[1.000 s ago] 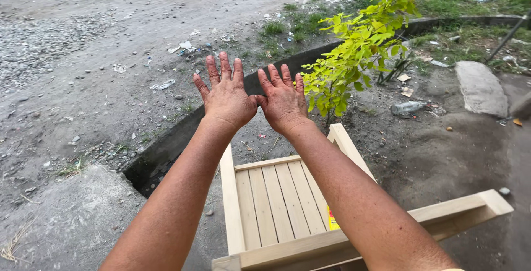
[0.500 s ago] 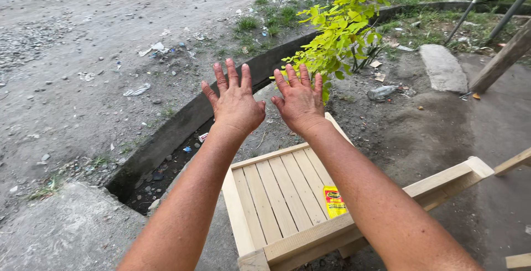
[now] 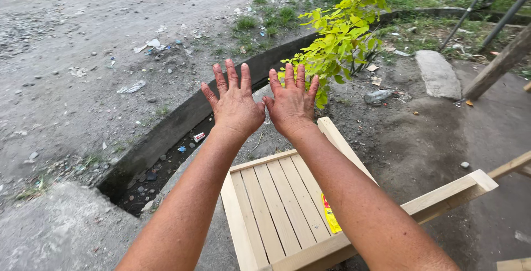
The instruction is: The person applies wood glue from a yellow tube to the joints of a wooden chair backrest. They squeeze the tube and spread the glue along the seams where the vertical and horizontal pieces meet.
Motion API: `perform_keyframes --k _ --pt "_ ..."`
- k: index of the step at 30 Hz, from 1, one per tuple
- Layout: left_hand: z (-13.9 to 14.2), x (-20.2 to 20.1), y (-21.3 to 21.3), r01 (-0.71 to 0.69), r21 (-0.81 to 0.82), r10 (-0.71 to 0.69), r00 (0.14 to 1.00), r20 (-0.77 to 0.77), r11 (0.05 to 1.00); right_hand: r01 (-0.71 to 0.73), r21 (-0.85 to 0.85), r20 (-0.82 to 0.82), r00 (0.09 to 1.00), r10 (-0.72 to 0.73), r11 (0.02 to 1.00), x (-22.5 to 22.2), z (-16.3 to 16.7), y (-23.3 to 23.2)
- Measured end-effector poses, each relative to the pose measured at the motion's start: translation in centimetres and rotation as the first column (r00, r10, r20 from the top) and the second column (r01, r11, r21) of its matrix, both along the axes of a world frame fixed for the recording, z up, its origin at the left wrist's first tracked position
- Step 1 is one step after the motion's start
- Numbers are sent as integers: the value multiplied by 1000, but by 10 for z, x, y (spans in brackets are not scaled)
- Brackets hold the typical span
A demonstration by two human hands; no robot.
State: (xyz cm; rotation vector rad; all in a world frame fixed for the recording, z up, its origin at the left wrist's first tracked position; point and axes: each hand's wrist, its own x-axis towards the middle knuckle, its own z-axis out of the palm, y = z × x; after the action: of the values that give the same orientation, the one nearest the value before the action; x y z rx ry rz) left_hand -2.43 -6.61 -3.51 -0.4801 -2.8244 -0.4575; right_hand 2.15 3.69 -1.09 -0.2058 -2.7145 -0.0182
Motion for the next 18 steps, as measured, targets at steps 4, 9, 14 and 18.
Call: perform_keyframes --k 4,9,14,18 --pt "1 -17 -19 61 24 -61 998 -14 998 78 -1 -20 997 -78 997 -12 -2 -22" --pt "0 -41 -54 204 22 -203 979 -24 979 215 -53 -25 976 -216 975 -27 -7 -70" --pt "6 -64 -81 328 -16 -328 943 -53 945 328 -86 -37 942 -332 941 -40 -1 -115" --pt "6 -79 -80 391 -29 -392 918 -59 920 389 -23 -77 918 -389 921 -49 2 -123"
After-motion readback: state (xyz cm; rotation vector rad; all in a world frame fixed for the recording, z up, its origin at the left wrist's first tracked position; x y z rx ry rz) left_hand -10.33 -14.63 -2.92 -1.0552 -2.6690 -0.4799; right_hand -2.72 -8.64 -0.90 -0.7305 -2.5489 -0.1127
